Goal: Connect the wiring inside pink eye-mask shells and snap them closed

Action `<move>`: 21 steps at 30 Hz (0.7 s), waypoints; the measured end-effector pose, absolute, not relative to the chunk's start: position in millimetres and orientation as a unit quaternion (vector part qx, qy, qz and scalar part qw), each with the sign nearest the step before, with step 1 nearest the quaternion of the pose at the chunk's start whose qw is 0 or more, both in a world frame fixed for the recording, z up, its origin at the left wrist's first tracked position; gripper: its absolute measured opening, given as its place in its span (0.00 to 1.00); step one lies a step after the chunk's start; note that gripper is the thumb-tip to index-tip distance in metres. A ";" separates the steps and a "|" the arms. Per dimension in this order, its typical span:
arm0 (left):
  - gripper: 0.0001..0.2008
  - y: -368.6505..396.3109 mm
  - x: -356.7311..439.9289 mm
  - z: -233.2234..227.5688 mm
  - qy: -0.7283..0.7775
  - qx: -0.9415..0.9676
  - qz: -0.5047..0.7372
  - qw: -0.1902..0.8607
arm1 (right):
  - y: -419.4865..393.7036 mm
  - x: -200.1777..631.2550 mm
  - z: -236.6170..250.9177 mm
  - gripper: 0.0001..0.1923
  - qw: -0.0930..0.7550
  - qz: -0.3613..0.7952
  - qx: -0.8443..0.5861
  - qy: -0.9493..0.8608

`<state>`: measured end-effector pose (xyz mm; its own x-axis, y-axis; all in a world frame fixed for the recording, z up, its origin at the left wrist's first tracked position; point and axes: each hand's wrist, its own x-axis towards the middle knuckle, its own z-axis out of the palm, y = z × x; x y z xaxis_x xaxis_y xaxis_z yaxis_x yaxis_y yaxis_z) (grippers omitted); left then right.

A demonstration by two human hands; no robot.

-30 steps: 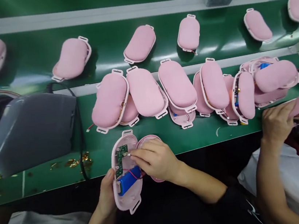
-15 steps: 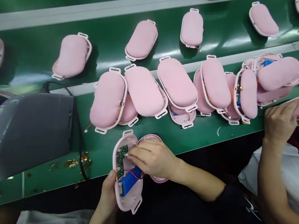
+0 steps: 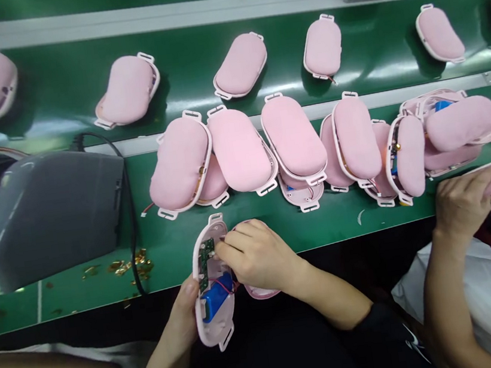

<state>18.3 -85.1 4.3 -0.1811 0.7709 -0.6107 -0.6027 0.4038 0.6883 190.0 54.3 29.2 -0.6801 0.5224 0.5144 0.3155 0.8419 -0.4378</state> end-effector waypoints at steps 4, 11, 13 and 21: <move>0.24 -71.7 20.8 21.3 0.577 0.173 0.509 0.615 | 56.1 194.4 32.6 0.13 0.313 0.135 -0.220 -0.914; 0.39 -50.5 14.7 41.7 0.609 0.370 0.398 0.577 | 61.8 198.4 32.2 0.12 0.290 0.148 -0.190 -0.926; 0.40 -52.2 13.9 39.0 0.598 0.370 0.388 0.597 | 64.3 200.1 28.8 0.11 0.301 0.173 -0.181 -0.920; 0.37 -75.9 19.0 25.0 0.575 0.139 0.418 0.690 | 63.9 214.3 15.4 0.08 0.359 0.229 -0.241 -0.872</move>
<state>19.0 -75.9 25.0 -0.0105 0.7358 -0.6771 -0.4173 0.6121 0.6717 214.3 63.9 15.4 -0.6262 0.5852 0.5152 0.2569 0.7788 -0.5722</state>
